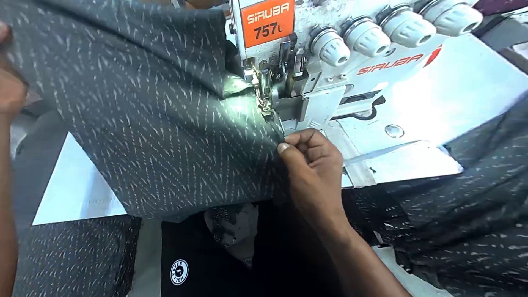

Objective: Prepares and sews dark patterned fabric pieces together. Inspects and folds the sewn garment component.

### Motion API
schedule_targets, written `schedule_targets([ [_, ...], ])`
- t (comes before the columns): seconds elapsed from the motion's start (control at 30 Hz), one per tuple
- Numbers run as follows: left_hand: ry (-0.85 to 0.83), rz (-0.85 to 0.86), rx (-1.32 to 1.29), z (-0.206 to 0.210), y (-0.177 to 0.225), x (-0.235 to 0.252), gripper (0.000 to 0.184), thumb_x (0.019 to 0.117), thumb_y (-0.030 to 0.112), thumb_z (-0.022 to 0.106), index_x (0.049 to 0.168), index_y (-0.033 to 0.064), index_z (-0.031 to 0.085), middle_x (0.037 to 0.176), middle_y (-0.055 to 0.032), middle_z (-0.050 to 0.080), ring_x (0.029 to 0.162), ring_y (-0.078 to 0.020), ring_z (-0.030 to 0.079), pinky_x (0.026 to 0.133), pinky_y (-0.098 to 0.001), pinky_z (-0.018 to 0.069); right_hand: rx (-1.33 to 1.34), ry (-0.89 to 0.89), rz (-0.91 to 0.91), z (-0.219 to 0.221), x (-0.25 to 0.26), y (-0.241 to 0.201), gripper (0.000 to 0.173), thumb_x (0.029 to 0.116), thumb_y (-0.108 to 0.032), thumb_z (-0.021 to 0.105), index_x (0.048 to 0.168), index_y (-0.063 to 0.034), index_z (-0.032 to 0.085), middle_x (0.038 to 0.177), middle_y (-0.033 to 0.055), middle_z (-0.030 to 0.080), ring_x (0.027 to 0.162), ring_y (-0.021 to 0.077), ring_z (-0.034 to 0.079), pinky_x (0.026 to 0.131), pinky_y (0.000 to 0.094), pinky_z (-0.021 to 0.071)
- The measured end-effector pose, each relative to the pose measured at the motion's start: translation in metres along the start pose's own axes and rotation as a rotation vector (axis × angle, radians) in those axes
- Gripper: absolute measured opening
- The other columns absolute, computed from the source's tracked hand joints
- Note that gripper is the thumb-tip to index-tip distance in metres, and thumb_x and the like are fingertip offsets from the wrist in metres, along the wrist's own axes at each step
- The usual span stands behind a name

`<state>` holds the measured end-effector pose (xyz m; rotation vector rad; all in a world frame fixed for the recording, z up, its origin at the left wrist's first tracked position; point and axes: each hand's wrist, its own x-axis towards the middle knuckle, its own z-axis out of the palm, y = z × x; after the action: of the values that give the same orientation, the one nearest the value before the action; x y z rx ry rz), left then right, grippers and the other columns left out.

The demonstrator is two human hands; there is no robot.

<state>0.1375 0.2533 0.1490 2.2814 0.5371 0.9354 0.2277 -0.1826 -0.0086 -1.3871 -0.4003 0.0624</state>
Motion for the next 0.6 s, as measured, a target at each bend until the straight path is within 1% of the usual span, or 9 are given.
schedule_targets([
  [0.07, -0.169, -0.113, -0.055, 0.005, 0.013, 0.012, 0.049, 0.0993, 0.006, 0.051, 0.147, 0.0176, 0.045, 0.132, 0.0043, 0.058, 0.108, -0.0012, 0.062, 0.088, -0.0227, 0.0562, 0.006, -0.030, 0.034, -0.001, -0.013, -0.002, 0.011, 0.0929, -0.005, 0.061, 0.102, -0.0100, 0.064, 0.079, -0.0027, 0.065, 0.058, 0.0048, 0.058, 0.049, 0.0181, 0.0488],
  [0.1, -0.242, -0.153, 0.033, 0.005, 0.016, 0.004, 0.063, 0.0994, 0.010, 0.056, 0.156, 0.0230, 0.033, 0.139, -0.0001, 0.053, 0.106, -0.0089, 0.063, 0.082, -0.0310, 0.0582, 0.003, -0.065, 0.060, -0.008, -0.024, -0.003, 0.016, 0.0931, -0.008, 0.063, 0.109, -0.0115, 0.063, 0.084, -0.0015, 0.066, 0.060, 0.0069, 0.059, 0.049, 0.0202, 0.0513],
  [0.17, -0.329, -0.146, 0.164, 0.008, 0.019, -0.040, 0.074, 0.1015, 0.021, 0.059, 0.164, 0.0225, 0.020, 0.158, -0.0126, 0.042, 0.114, -0.0296, 0.066, 0.089, -0.0529, 0.0588, -0.011, -0.142, 0.127, -0.027, -0.045, 0.003, 0.030, 0.0895, -0.012, 0.068, 0.119, -0.0154, 0.061, 0.088, 0.0001, 0.069, 0.062, 0.0108, 0.063, 0.051, 0.0241, 0.0548],
  [0.27, -0.374, -0.183, 0.218, 0.027, 0.003, -0.145, 0.077, 0.0998, 0.033, 0.064, 0.163, 0.0190, 0.022, 0.156, -0.0141, 0.045, 0.123, -0.0336, 0.062, 0.097, -0.0566, 0.0548, -0.079, -0.320, 0.226, -0.049, -0.075, 0.017, 0.028, 0.0889, -0.017, 0.072, 0.114, -0.0180, 0.061, 0.079, -0.0014, 0.069, 0.059, 0.0112, 0.063, 0.049, 0.0256, 0.0535],
  [0.33, -0.422, -0.236, 0.284, 0.037, -0.008, -0.207, 0.089, 0.0919, 0.047, 0.070, 0.161, 0.0097, 0.028, 0.152, -0.0201, 0.048, 0.133, -0.0422, 0.053, 0.102, -0.0662, 0.0473, -0.179, -0.418, 0.259, -0.062, -0.097, 0.027, 0.024, 0.0905, -0.022, 0.073, 0.112, -0.0183, 0.063, 0.084, -0.0050, 0.072, 0.067, 0.0086, 0.068, 0.055, 0.0267, 0.0579],
  [0.37, -0.430, -0.237, 0.337, 0.041, -0.008, -0.230, 0.092, 0.0880, 0.053, 0.071, 0.158, 0.0055, 0.034, 0.151, -0.0229, 0.048, 0.136, -0.0465, 0.048, 0.104, -0.0711, 0.0414, -0.200, -0.458, 0.283, -0.069, -0.109, 0.032, 0.021, 0.0914, -0.024, 0.074, 0.109, -0.0177, 0.064, 0.087, -0.0054, 0.073, 0.071, 0.0080, 0.070, 0.060, 0.0271, 0.0604],
  [0.43, -0.444, -0.195, 0.430, 0.043, -0.006, -0.253, 0.079, 0.0895, 0.059, 0.066, 0.145, 0.0051, 0.053, 0.152, -0.0228, 0.048, 0.140, -0.0478, 0.043, 0.109, -0.0720, 0.0352, -0.219, -0.521, 0.340, -0.083, -0.121, 0.039, 0.017, 0.0913, -0.023, 0.075, 0.105, -0.0153, 0.069, 0.086, -0.0035, 0.073, 0.072, 0.0090, 0.070, 0.063, 0.0279, 0.0607],
  [0.53, -0.429, -0.099, 0.424, 0.037, -0.014, -0.250, 0.043, 0.0995, 0.041, 0.063, 0.115, 0.0012, 0.070, 0.138, -0.0248, 0.058, 0.134, -0.0489, 0.048, 0.108, -0.0722, 0.0345, -0.214, -0.546, 0.385, -0.090, -0.128, 0.036, 0.018, 0.0885, -0.011, 0.076, 0.105, -0.0103, 0.068, 0.084, 0.0014, 0.072, 0.067, 0.0123, 0.068, 0.060, 0.0295, 0.0595],
  [0.6, -0.422, -0.017, 0.438, 0.031, -0.017, -0.237, 0.035, 0.1023, 0.032, 0.060, 0.109, -0.0019, 0.069, 0.130, -0.0264, 0.061, 0.126, -0.0493, 0.052, 0.104, -0.0710, 0.0381, -0.134, -0.526, 0.357, -0.089, -0.138, 0.019, 0.022, 0.0869, -0.008, 0.077, 0.106, -0.0105, 0.067, 0.085, 0.0034, 0.072, 0.068, 0.0146, 0.069, 0.059, 0.0295, 0.0602],
])
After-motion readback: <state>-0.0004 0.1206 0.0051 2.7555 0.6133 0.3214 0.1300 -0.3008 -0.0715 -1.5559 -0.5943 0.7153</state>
